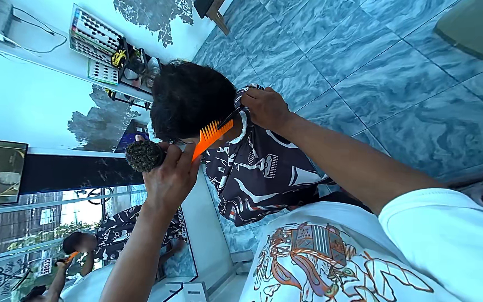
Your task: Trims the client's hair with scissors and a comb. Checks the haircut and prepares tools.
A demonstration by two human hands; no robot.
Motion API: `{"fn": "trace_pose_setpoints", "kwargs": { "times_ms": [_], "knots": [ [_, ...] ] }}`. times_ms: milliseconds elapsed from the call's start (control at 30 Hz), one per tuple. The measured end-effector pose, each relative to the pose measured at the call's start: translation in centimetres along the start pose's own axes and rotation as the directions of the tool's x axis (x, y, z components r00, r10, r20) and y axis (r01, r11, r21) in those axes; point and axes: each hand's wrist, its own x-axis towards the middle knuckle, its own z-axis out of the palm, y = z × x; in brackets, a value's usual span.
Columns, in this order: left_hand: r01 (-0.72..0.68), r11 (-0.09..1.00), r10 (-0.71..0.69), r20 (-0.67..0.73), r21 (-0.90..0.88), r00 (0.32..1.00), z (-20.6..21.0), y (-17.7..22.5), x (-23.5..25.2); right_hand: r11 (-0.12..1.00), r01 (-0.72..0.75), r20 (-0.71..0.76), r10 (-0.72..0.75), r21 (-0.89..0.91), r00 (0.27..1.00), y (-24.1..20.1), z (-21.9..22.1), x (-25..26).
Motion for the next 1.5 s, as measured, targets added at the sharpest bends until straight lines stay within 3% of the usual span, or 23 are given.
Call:
{"fn": "trace_pose_setpoints", "kwargs": {
  "times_ms": [467,600,733,867,967,1500],
  "knots": [
    [0.018,1.0,-0.02,-0.052,-0.025,0.998,0.5,0.4,-0.2,1.0,-0.017,0.012,0.017,0.007,1.0,-0.6,-0.2,-0.3],
    [0.017,0.997,-0.009,0.113,-0.072,0.994,0.1,1.1,-0.3,0.995,-0.054,-0.04,0.057,0.085,0.998,-0.6,-0.4,-0.6],
    [0.05,0.993,-0.031,0.177,-0.104,0.984,0.3,1.7,-0.6,0.95,-0.225,-0.025,0.236,0.219,0.971,0.8,-0.3,-1.0],
    [0.127,0.989,-0.117,0.122,-0.078,0.986,0.2,1.7,-0.6,0.998,-0.067,0.034,0.067,0.018,0.997,1.3,-0.1,-1.4],
    [0.154,0.986,-0.146,0.105,-0.067,0.984,0.1,1.7,-0.4,1.0,-0.008,0.049,0.01,-0.026,0.999,0.6,-0.1,-0.7],
    [0.112,0.993,-0.113,-0.002,-0.039,0.994,0.7,1.4,-0.6,1.0,0.001,-0.013,-0.001,-0.014,1.0,0.1,0.4,-0.2]
  ]
}}
